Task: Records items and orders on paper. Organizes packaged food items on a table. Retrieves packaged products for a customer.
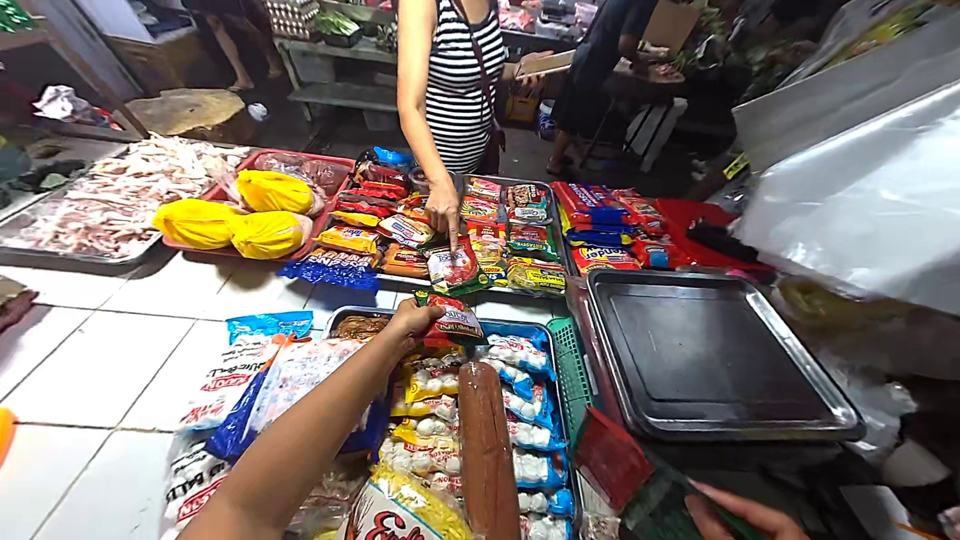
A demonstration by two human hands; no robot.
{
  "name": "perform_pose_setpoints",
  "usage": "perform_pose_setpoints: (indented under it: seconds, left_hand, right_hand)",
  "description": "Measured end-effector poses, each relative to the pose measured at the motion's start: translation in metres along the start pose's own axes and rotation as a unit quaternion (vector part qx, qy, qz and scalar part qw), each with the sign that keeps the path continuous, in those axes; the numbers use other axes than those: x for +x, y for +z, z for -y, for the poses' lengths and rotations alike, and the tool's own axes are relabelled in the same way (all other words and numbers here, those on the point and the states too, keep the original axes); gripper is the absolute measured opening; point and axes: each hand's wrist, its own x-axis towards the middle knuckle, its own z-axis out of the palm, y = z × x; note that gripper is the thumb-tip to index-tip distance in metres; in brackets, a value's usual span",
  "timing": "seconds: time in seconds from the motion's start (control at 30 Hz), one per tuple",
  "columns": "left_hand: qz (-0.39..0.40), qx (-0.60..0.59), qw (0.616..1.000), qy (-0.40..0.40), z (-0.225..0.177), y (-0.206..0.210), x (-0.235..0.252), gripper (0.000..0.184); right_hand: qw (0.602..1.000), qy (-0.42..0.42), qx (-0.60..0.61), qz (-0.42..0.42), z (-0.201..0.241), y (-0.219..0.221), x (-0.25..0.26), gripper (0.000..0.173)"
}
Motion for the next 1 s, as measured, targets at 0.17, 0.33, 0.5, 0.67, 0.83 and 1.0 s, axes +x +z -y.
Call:
perform_pose_setpoints:
  seconds: [0.17, 0.33, 0.5, 0.67, 0.83, 1.0]
  left_hand:
    - [-0.036, 0.028, 0.996, 0.081, -0.007, -0.054, -0.043, 0.041]
    - [-0.071, 0.002, 0.991, 0.11, -0.017, -0.098, -0.082, 0.038]
    - [-0.095, -0.047, 0.988, 0.116, -0.016, -0.125, -0.088, 0.032]
    - [-0.104, -0.073, 0.985, 0.114, -0.009, -0.14, -0.086, 0.033]
    - [-0.107, -0.085, 0.984, 0.117, -0.006, -0.142, -0.083, 0.031]
    - [-0.088, -0.038, 0.989, 0.114, -0.021, -0.142, -0.076, 0.037]
  right_hand:
    - [0.996, -0.082, -0.045, -0.008, -0.001, 0.111, 0.092, 0.016]
    - [0.988, -0.127, -0.084, 0.036, -0.03, 0.271, 0.178, 0.015]
    - [0.902, -0.103, -0.243, 0.34, -0.081, 0.37, 0.178, 0.028]
    - [0.919, -0.022, -0.178, 0.352, -0.085, 0.38, 0.19, 0.043]
    - [0.9, 0.264, -0.128, 0.323, -0.113, 0.385, 0.231, 0.107]
    - [0.858, 0.32, -0.169, 0.364, -0.104, 0.398, 0.236, 0.108]
